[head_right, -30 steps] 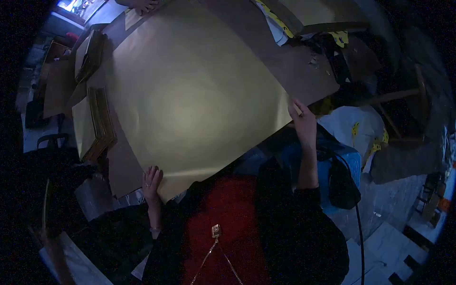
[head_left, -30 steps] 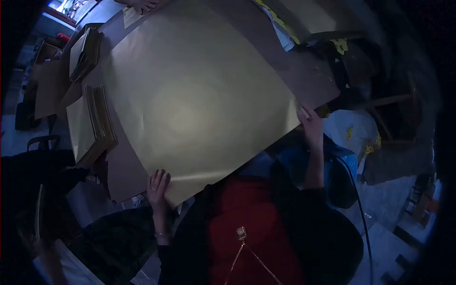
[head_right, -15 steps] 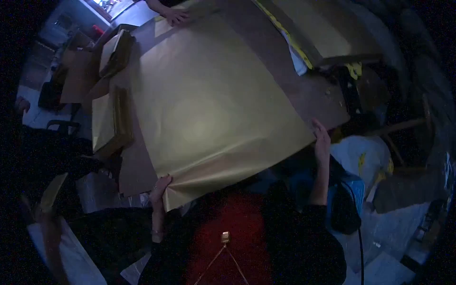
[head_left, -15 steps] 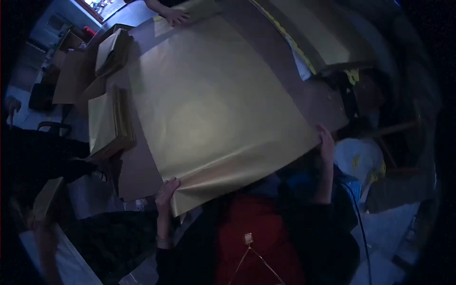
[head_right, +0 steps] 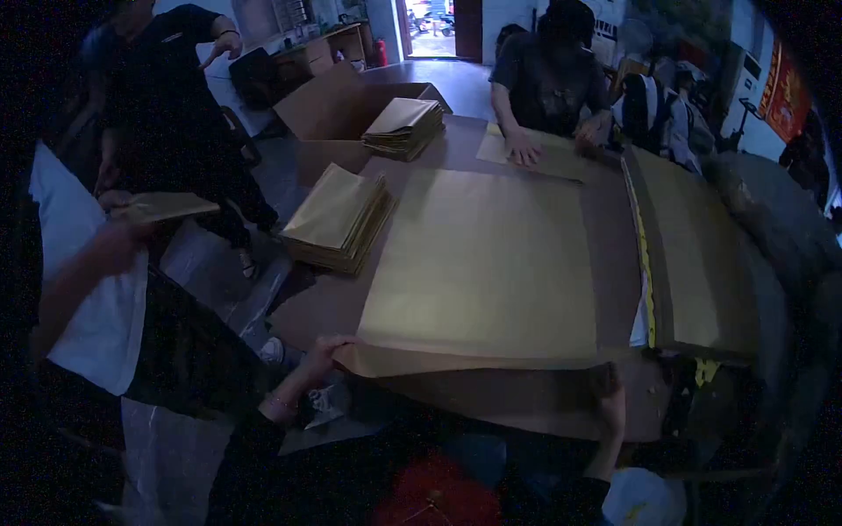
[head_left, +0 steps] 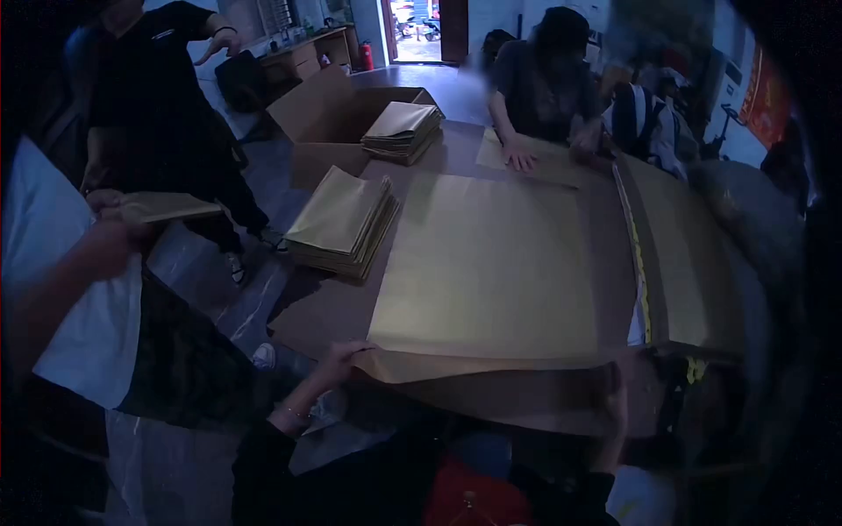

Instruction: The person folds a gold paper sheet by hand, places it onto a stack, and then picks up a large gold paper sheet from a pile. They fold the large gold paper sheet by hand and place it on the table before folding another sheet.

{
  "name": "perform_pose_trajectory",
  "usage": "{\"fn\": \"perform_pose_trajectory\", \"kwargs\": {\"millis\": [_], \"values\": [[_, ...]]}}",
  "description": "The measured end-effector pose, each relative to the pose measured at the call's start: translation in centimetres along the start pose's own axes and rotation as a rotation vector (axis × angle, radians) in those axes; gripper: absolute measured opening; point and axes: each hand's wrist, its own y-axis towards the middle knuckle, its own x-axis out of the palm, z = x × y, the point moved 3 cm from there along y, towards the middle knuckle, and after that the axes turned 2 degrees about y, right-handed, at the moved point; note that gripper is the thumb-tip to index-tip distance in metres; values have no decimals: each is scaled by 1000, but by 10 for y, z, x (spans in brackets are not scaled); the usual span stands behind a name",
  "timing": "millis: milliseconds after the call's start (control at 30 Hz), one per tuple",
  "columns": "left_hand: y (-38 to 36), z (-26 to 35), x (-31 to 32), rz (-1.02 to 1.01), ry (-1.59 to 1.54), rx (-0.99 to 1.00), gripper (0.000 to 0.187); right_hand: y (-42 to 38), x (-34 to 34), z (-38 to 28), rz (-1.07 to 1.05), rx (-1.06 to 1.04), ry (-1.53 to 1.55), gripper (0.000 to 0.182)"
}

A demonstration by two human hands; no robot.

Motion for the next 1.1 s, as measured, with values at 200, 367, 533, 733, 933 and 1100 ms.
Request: {"fn": "perform_pose_trajectory", "kwargs": {"millis": [200,367,533,733,933,1100], "values": [[12,10,-10,19,19,134,24,42,0,-21,731,176,-1144,72],[14,-27,-7,45,-3,172,22,54,30,-2,778,802,-1234,57],[10,4,-26,69,-63,132,22,40,26,-28,750,694,-1303,28],[0,58,-113,-3,-607,95,32,89,140,-61,570,606,-1468,23],[33,175,-158,-60,-1202,118,34,209,250,-46,462,100,-1373,27],[116,209,-184,158,-182,603,43,278,234,-33,514,145,-1424,26]]}}
